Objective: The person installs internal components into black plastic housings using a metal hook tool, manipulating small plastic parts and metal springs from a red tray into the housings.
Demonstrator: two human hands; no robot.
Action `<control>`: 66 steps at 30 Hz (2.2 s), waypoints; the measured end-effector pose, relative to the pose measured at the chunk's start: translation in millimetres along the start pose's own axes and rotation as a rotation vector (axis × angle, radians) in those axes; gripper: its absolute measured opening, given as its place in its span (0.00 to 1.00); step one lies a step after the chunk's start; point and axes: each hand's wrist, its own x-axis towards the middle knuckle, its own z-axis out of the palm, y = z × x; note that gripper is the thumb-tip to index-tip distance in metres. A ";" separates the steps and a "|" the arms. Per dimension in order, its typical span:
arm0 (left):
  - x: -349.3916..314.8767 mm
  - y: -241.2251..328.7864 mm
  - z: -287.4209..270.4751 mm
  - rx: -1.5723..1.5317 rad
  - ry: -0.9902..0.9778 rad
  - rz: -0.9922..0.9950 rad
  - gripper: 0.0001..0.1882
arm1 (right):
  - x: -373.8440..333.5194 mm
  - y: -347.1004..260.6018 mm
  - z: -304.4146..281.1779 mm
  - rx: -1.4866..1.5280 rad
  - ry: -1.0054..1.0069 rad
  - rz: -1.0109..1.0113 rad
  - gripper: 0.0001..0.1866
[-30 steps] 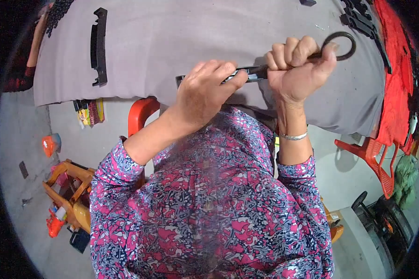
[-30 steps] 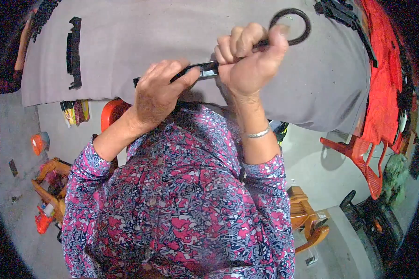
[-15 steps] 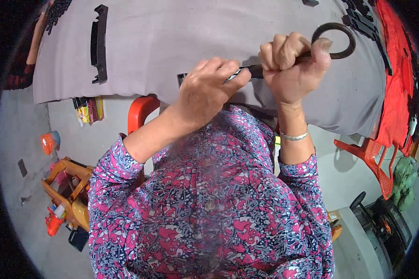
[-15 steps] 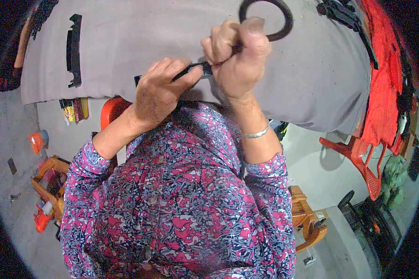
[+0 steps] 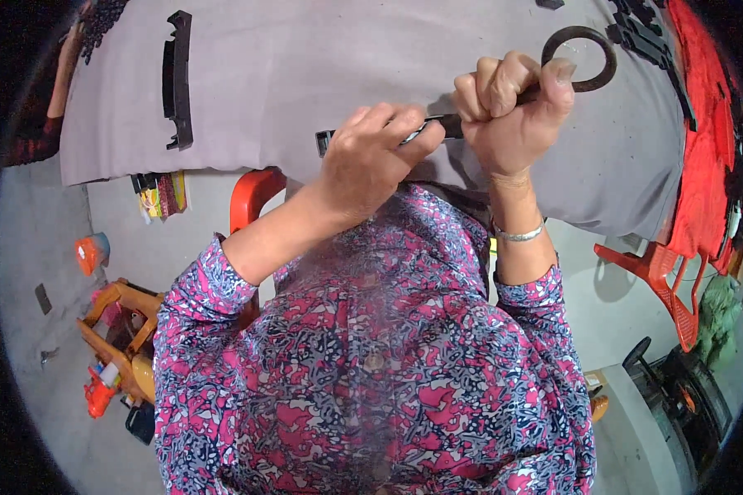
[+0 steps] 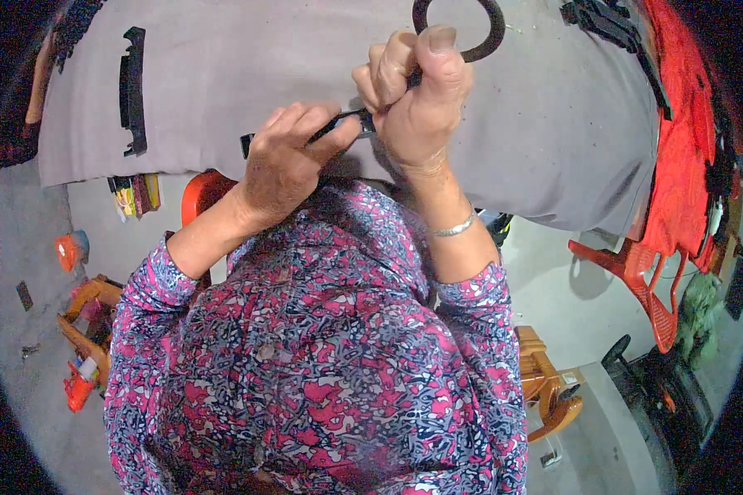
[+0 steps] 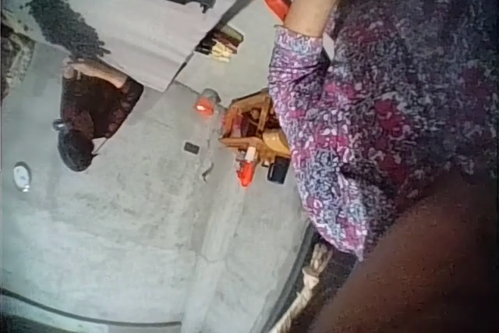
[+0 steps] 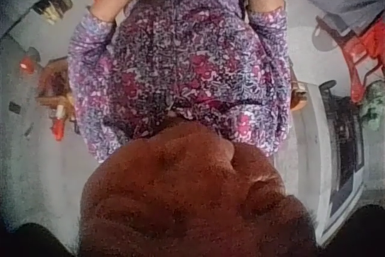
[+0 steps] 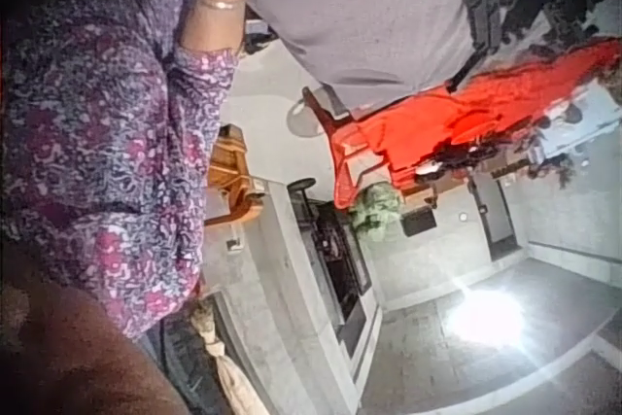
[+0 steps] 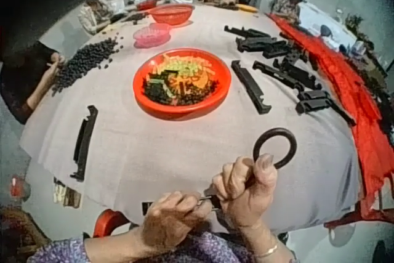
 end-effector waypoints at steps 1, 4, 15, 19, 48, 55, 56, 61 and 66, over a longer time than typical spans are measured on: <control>0.6 -0.6 0.1 0.005 0.004 0.003 0.19 | -0.7 2.2 -1.7 0.029 0.006 -0.007 0.34; 1.4 -1.2 -0.2 -0.055 0.034 0.001 0.17 | 0.9 1.4 -1.9 0.046 0.024 -0.005 0.35; 3.5 5.2 -12.5 -0.132 0.060 -0.096 0.18 | 9.8 -19.2 -10.2 0.067 -0.097 0.017 0.31; 5.4 0.4 -30.1 -0.130 0.069 -0.121 0.21 | 7.8 -22.0 -10.6 0.111 -0.135 0.011 0.27; -6.8 -21.8 -22.5 -0.373 0.126 -0.166 0.17 | -0.1 9.4 11.3 0.123 -0.268 0.080 0.27; -6.3 -23.9 -21.6 -0.378 0.116 -0.152 0.18 | 0.6 5.4 9.9 0.044 -0.214 0.118 0.29; -6.1 -25.3 -22.3 -0.372 0.090 -0.151 0.17 | 2.6 2.4 10.0 0.043 -0.212 0.114 0.29; -2.8 -46.3 -28.6 -0.363 -0.050 -0.129 0.17 | 28.8 -47.9 -0.5 0.278 -0.189 0.226 0.28; 15.2 -81.7 -36.6 -0.182 -0.157 0.158 0.18 | 18.0 -71.4 -21.0 0.420 -0.348 0.348 0.28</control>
